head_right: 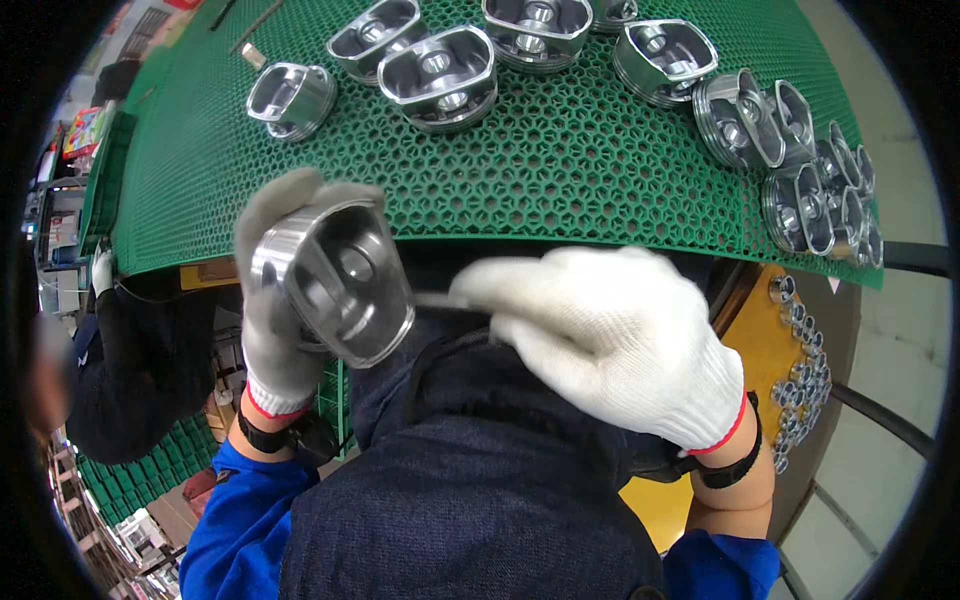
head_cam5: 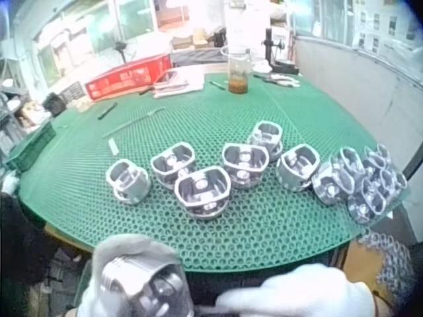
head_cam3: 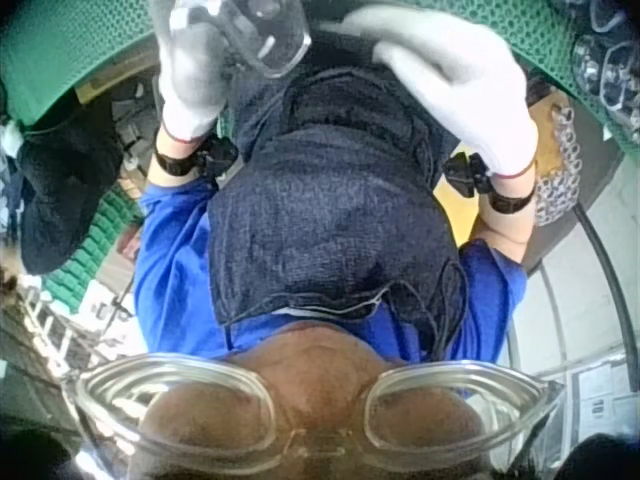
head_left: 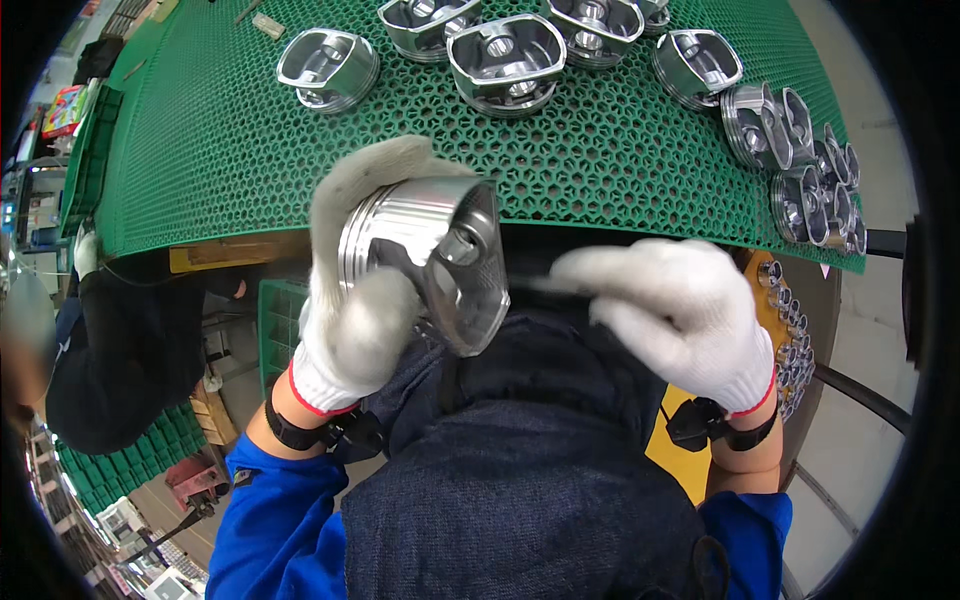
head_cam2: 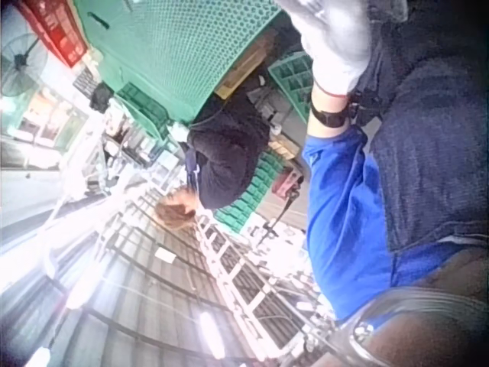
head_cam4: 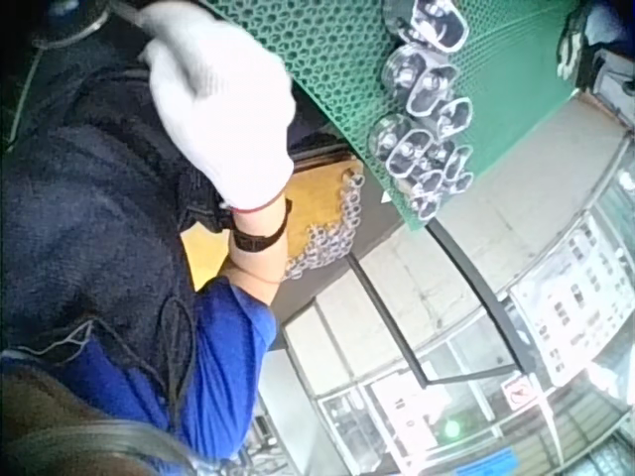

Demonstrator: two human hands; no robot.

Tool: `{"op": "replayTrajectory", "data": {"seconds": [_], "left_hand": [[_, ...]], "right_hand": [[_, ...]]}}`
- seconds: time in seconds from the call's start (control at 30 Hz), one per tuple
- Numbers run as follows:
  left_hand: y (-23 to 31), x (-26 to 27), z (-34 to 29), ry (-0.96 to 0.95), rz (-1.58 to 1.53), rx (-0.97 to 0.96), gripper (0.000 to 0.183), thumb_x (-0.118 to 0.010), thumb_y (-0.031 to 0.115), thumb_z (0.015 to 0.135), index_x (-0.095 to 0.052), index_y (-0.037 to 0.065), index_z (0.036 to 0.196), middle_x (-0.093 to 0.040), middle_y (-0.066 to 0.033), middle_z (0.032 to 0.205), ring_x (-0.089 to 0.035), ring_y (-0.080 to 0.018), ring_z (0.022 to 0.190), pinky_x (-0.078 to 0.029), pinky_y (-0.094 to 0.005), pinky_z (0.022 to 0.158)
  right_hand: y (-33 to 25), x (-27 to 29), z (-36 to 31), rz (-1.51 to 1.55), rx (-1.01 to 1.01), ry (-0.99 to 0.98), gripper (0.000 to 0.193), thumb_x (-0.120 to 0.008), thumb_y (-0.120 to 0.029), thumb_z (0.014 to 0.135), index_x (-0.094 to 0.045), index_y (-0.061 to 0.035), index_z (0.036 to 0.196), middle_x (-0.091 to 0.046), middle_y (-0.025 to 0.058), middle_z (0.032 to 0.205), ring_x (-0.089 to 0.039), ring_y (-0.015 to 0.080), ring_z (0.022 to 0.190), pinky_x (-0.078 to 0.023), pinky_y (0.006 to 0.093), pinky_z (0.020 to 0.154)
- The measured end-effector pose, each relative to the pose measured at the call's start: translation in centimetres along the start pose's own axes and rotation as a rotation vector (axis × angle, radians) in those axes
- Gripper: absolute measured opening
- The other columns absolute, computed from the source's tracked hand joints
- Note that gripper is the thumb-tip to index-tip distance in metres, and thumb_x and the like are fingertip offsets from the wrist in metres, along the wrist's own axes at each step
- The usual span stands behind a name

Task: Inspecting and deburring metal pistons using a manual tool.

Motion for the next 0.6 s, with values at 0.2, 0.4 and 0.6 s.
{"op": "replayTrajectory", "data": {"seconds": [0.2, 0.4, 0.6], "left_hand": [[-2.7, -1.3, -1.3, -0.130, -0.367, 0.346, 0.090, -0.055, 0.068, 0.085, -0.038, -0.002, 0.138, -0.055, -0.0173, 0.124, -0.059, -0.0245, 0.111, -0.050, -0.0374, 0.095], [-5.1, -3.2, -2.8, -0.283, -0.844, 0.585, 0.090, -0.056, 0.069, 0.084, -0.042, -0.003, 0.137, -0.061, -0.0204, 0.118, -0.066, -0.0259, 0.102, -0.059, -0.0366, 0.081], [-1.2, 2.4, 0.0, -0.262, -0.731, 0.297, 0.082, -0.050, 0.063, 0.089, -0.036, 0.000, 0.139, -0.056, -0.0250, 0.122, -0.069, -0.0377, 0.090, -0.062, -0.0358, 0.058]], "right_hand": [[-2.4, 1.3, 1.1, -0.592, 0.106, 0.082, 0.034, -0.064, 0.001, 0.072, -0.069, -0.0057, 0.106, -0.060, 0.0097, 0.066, -0.060, 0.0264, 0.057, -0.047, 0.0349, 0.053], [-2.3, 0.9, 1.3, -0.523, 0.131, 0.171, 0.037, -0.065, 0.000, 0.067, -0.069, -0.0030, 0.104, -0.061, 0.0089, 0.066, -0.058, 0.0268, 0.055, -0.045, 0.0381, 0.052], [-4.2, 2.4, -2.2, 0.107, 0.391, 0.061, 0.018, -0.067, -0.009, 0.067, -0.073, -0.0030, 0.082, -0.058, 0.0064, 0.060, -0.057, 0.0202, 0.048, -0.043, 0.0309, 0.044]]}}
Point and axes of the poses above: each hand's wrist, its own z-axis towards the middle knuckle, its own x-axis out of the back of the hand, y = z × x, the point moved 9 cm from there along z, towards the middle knuckle
